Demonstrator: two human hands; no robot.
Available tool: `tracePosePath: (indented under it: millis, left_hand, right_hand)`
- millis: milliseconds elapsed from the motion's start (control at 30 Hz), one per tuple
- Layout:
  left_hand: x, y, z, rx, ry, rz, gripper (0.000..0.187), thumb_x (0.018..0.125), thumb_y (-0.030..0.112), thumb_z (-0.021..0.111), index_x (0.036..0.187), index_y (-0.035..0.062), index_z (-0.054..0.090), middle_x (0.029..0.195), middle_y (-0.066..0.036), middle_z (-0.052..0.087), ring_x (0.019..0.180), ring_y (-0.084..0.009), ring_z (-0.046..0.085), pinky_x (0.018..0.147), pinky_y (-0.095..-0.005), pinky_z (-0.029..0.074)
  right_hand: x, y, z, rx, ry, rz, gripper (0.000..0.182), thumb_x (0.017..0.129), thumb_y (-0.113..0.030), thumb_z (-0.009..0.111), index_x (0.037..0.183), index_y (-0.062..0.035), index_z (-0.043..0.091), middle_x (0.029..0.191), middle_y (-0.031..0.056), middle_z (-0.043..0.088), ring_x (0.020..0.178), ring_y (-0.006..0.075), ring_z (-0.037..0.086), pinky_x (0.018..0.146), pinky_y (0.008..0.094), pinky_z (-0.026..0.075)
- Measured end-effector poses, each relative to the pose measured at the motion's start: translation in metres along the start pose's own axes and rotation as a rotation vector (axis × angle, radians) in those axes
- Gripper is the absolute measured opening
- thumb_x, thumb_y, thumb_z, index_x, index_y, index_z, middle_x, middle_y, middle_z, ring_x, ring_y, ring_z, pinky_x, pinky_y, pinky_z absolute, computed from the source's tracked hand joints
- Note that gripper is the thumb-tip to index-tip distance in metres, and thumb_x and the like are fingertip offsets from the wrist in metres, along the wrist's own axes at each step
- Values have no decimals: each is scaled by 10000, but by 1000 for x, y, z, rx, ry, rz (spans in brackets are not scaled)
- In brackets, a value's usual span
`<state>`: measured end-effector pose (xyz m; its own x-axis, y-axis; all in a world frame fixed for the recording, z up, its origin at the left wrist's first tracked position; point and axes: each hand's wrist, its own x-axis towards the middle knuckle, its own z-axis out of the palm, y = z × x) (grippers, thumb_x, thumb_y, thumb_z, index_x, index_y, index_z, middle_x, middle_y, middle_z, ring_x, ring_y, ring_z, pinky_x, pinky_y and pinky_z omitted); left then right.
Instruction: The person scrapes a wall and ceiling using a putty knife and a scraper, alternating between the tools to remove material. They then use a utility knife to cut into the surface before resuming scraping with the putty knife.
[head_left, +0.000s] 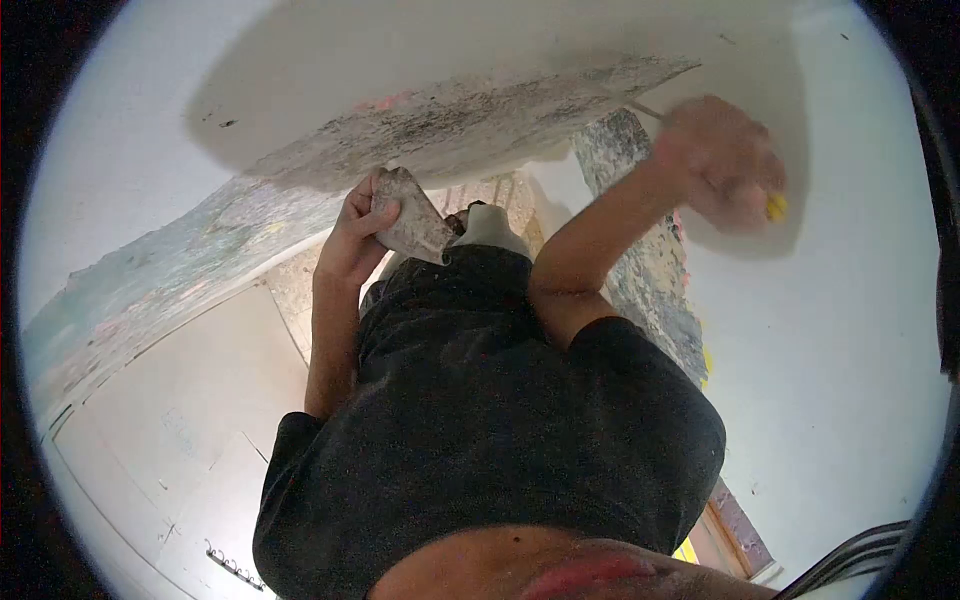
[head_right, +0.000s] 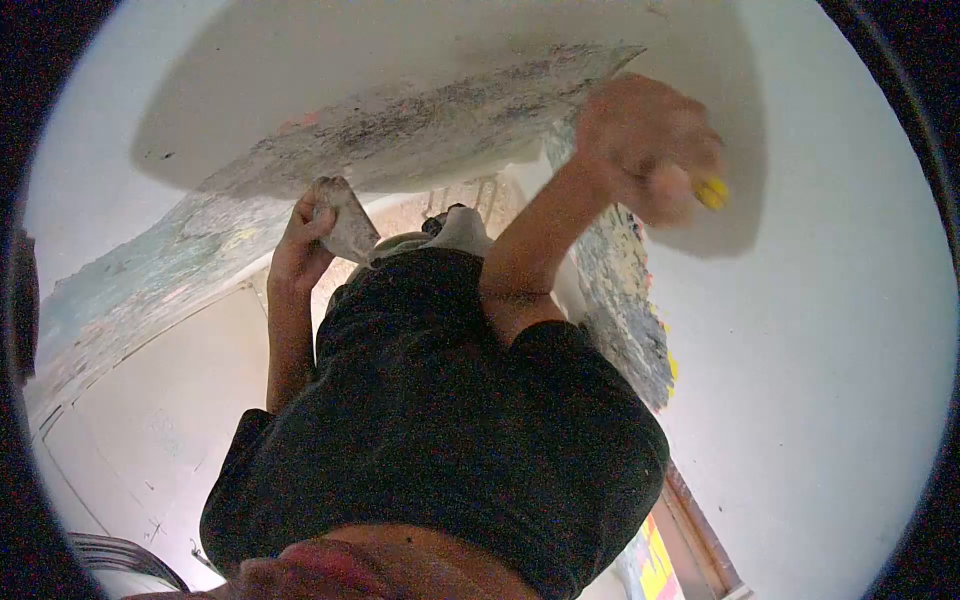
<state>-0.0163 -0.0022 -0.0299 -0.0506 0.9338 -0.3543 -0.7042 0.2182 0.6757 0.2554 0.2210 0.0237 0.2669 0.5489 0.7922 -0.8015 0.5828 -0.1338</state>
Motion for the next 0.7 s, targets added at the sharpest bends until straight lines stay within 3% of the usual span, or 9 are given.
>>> tracePosePath:
  millis: [133, 200, 333, 500, 633, 700]
  left_hand:
    - [-4, 0, -3, -38, 44, 27, 310, 837, 57, 690, 1107, 55, 537, 991, -20, 619, 942, -140, 613, 852, -319, 513]
    - [-3, -1, -5, -37, 41, 9, 325, 830, 56, 698, 1112, 60, 536, 995, -19, 618, 936, -141, 615, 851, -316, 513]
    - [-7, 7, -6, -37, 4, 25, 342, 823, 50, 702, 1119, 63, 531, 993, -18, 617, 922, -142, 619, 846, -310, 514]
    - [-9, 10, -14, -36, 18, 65, 353, 821, 50, 702, 1129, 61, 529, 996, -21, 617, 925, -139, 620, 829, -304, 518]
    - [-13, 16, -16, -13, -4, 85, 366, 822, 55, 702, 1145, 54, 531, 1005, -27, 624, 925, -137, 624, 813, -305, 523]
    - [-13, 18, -18, -4, 11, 76, 376, 818, 66, 711, 1149, 50, 532, 1001, -29, 629, 919, -139, 628, 806, -304, 524]
  right_hand:
    - [5, 31, -6, 213, -279, 148, 47, 774, -169, 517, 766, -134, 547, 676, 70, 565, 620, 194, 566, 555, 413, 500]
    - [5, 35, -1, 181, -343, 159, 47, 783, -167, 531, 755, -128, 536, 669, 71, 560, 592, 193, 557, 542, 410, 499]
    - [20, -7, 15, 200, -336, 72, 94, 801, -161, 558, 732, -116, 513, 655, 73, 550, 536, 192, 539, 517, 403, 495]
    - [13, 19, 18, 127, -408, 117, 170, 823, -155, 592, 704, -101, 484, 636, 75, 537, 466, 190, 516, 485, 394, 490]
    - [16, -17, 24, 179, -255, -20, 232, 822, -143, 637, 685, -82, 461, 602, 77, 531, 413, 191, 489, 460, 379, 478]
    - [19, -11, 26, 183, -392, -29, 214, 815, -118, 622, 684, -77, 458, 579, 73, 519, 405, 188, 482, 449, 377, 469]
